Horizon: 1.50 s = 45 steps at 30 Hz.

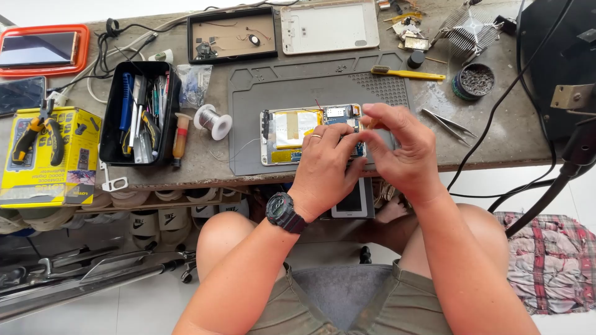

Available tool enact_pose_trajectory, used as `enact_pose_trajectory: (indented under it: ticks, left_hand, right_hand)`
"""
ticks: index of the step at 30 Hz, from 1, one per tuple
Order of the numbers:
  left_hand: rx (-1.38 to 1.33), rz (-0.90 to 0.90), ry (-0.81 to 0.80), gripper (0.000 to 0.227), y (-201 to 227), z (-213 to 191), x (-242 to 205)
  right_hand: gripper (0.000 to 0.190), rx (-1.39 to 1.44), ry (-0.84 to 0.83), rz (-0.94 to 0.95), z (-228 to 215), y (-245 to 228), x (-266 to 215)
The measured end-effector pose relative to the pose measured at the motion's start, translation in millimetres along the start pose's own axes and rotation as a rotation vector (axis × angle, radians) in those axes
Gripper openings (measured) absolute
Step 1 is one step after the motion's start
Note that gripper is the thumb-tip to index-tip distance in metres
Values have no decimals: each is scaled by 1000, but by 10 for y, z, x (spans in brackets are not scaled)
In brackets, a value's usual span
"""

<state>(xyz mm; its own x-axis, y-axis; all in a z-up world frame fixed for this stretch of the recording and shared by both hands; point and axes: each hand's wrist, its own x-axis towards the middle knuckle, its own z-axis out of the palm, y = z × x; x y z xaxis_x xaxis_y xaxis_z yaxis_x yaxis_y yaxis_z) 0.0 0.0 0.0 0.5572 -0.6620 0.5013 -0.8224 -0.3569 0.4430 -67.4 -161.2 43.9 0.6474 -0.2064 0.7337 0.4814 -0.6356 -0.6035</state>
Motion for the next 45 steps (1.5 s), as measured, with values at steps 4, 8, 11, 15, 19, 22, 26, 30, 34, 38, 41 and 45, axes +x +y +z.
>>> enact_pose_trajectory:
  ticks: [4,8,11,15,19,22,26,30,34,38,41,45]
  left_hand:
    - [-10,26,37,21,8,-35,23]
    - [-44,-2,63,10,-41,10,47]
    - [-52,-5,65,10,-66,39,63]
    - [-63,-30,35,8,-49,16,103]
    - [-33,-6,19,7,-46,4,125]
    - [18,-6,-9,5,-44,1,149]
    - [46,14,-27,3,-49,11,193]
    - [103,81,25,10,-76,94,264]
    - [166,115,11,10,-97,209,282]
    - [217,117,35,9,-59,217,258]
    - [250,111,55,8,-22,244,233]
    - [289,98,57,9,8,234,202]
  right_hand:
    - [31,7,42,37,-34,-67,1]
    - [34,26,-2,48,-71,-56,3]
    - [33,10,4,38,-47,-95,1]
    - [36,45,-23,50,-57,-176,42]
    - [32,-59,23,13,-72,-123,23]
    - [34,40,27,51,-61,-138,30]
    - [36,2,61,49,-67,-121,-22]
    - [39,-1,59,37,-60,-145,7]
    - [39,-67,85,16,-56,-107,-62]
    - [43,-37,95,42,-38,-128,-75]
    - [41,-67,119,46,-18,-193,-72]
    - [44,-81,116,23,-26,-215,-91]
